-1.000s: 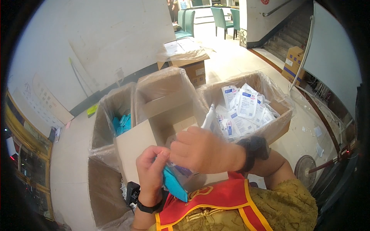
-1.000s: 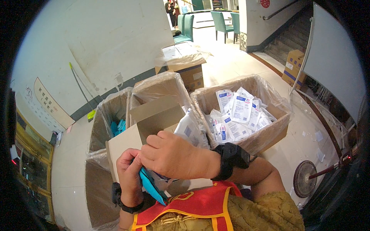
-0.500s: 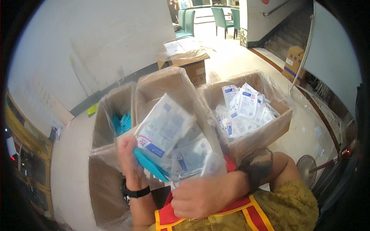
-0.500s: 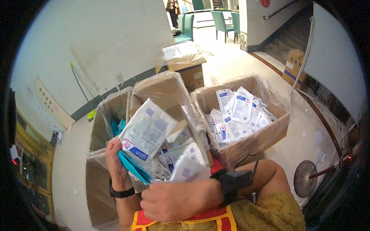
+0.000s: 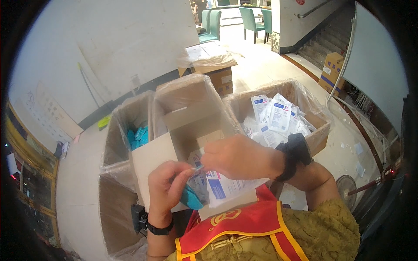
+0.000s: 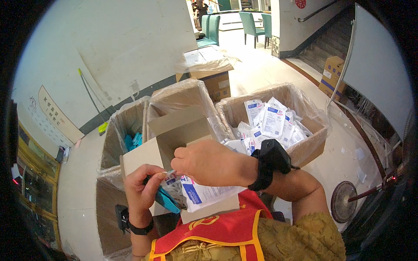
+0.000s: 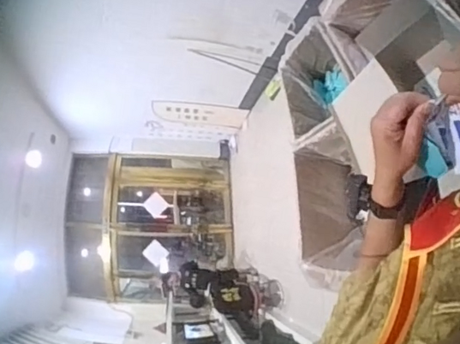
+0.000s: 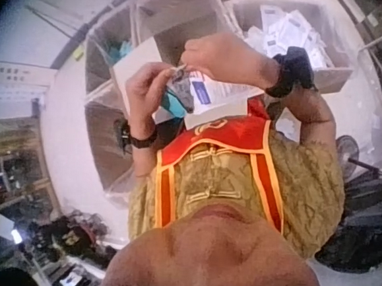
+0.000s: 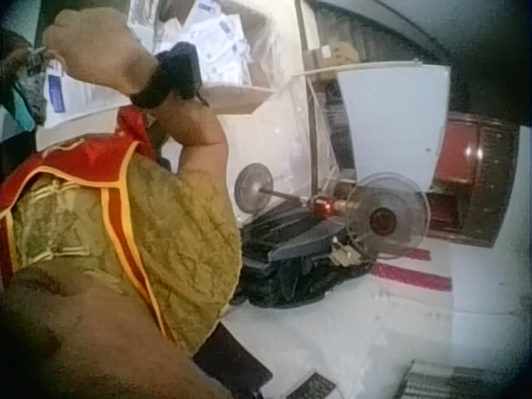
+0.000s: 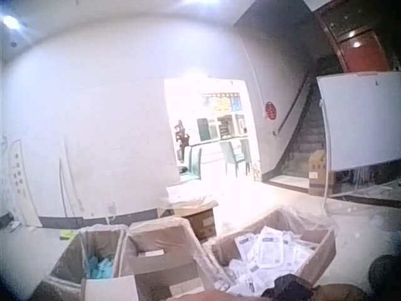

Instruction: Sorting and counting turquoise face masks and white medical packets into a cardboard box.

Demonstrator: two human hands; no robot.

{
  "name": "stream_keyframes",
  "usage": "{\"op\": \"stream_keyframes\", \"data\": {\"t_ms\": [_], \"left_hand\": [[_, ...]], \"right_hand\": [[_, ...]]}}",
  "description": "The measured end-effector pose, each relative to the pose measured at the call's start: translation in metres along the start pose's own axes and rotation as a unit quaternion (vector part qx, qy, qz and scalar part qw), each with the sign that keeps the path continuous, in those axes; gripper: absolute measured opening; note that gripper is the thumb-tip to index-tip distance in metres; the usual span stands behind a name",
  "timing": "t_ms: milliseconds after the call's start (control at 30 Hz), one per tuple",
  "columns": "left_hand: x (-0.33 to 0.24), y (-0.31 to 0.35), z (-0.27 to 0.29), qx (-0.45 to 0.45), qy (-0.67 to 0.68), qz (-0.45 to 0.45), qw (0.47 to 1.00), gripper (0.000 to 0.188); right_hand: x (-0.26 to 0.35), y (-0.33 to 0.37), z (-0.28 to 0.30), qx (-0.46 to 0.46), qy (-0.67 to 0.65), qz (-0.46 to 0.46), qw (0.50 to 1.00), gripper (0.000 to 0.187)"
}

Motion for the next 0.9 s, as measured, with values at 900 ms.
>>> {"op": "stream_keyframes", "data": {"t_ms": [900], "left_hand": [[0.051,0.004,-0.025,-0.048,0.304,0.202,0.930,0.009]], "right_hand": [[0.036,-0.013,-0.015,-0.014,0.107,0.108,0.988,0.012]]}}
Point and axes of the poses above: each hand's wrist, its own y-axis away from the middle knuckle, its own z-axis out of the back of the hand, x = y × z, the point moved 5 cm from there along -y, towards the middle knuckle, and after that the axes turned 11 degrees about z, right-handed, at the moved point
